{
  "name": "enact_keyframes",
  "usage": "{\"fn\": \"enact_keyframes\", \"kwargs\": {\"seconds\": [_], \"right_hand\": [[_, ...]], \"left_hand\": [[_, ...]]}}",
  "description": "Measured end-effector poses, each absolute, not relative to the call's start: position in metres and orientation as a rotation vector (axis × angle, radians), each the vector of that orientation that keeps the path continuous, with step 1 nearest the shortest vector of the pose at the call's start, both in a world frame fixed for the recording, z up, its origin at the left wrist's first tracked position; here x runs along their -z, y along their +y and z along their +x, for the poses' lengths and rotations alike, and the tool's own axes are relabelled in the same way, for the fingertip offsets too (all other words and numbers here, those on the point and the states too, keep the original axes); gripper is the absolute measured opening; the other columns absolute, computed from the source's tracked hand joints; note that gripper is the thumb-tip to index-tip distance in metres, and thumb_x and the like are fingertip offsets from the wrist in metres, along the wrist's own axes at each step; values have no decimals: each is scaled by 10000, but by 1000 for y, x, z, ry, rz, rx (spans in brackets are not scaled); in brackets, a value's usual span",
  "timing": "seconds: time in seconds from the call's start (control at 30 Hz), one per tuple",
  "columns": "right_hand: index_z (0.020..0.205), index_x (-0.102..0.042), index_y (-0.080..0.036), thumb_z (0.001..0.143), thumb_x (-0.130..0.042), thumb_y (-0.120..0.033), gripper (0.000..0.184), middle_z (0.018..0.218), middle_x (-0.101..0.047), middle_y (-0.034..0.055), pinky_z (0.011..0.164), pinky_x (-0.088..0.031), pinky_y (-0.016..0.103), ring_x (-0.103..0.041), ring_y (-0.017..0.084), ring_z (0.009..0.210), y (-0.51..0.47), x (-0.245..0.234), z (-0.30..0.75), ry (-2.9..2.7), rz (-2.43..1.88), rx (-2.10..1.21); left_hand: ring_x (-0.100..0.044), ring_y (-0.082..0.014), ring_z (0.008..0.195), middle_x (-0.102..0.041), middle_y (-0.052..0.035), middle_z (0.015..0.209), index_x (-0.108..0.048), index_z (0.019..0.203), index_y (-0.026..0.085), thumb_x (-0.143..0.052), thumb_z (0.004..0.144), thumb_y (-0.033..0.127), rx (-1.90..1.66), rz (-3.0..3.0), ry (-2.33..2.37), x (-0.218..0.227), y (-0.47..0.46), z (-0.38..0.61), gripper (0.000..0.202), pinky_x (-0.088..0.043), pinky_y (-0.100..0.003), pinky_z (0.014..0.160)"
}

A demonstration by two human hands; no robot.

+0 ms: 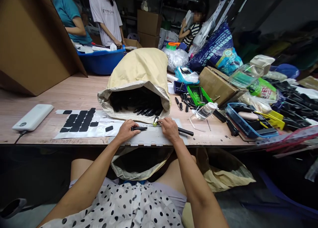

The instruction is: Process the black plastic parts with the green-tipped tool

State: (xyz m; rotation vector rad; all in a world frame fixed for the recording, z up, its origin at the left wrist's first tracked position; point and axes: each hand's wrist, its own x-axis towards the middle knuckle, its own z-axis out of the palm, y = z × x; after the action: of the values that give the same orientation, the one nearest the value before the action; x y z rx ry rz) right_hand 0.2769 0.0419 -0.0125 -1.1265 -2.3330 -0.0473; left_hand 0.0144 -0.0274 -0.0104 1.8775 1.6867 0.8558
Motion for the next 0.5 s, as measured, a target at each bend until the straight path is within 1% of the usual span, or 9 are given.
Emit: {"fn": "enact_keyframes", "kwargs": {"seconds": [0.13,0.27,0.37,0.43,0.5], "right_hand": [[1050,-714,-273,960,-516,-212,226,944,-688,57,801,-491,341,-604,231,902,46,21,283,-2344,-1129,7],[1078,-709,-267,955,-524,-225,226,954,-676,61,832,-484,345,-584,236,912,44,23,279,-2351,-1162,15],[1095,-710,-263,957,-520,-234,237,957,-667,68,836,-476,348,-567,240,913,43,23,277,-2353,-1196,36],[1098,-712,-259,957,-517,-239,241,954,-662,71,832,-470,350,-558,242,915,43,23,276,-2356,-1213,46],[1100,-714,-255,955,-515,-238,246,951,-660,74,829,-466,351,-552,244,912,43,23,276,-2362,-1219,50]], "left_hand": [[-581,-230,896,-635,-23,863,-722,905,233,-692,853,309,-864,1931,1668,13,-25,12,97,-494,-363,822],[-593,-226,905,-672,-46,937,-689,988,220,-554,955,328,-984,2051,1610,6,-36,12,177,-495,-372,843],[-617,-216,883,-696,-66,956,-672,1079,207,-486,998,340,-1029,2200,1425,0,-66,25,243,-495,-357,827],[-636,-201,846,-710,-55,934,-670,1113,219,-475,1009,352,-960,2291,1224,3,-91,40,258,-496,-332,804],[-655,-192,814,-721,-32,892,-681,1083,237,-497,998,352,-809,2308,1100,16,-111,56,233,-494,-306,768]]}}
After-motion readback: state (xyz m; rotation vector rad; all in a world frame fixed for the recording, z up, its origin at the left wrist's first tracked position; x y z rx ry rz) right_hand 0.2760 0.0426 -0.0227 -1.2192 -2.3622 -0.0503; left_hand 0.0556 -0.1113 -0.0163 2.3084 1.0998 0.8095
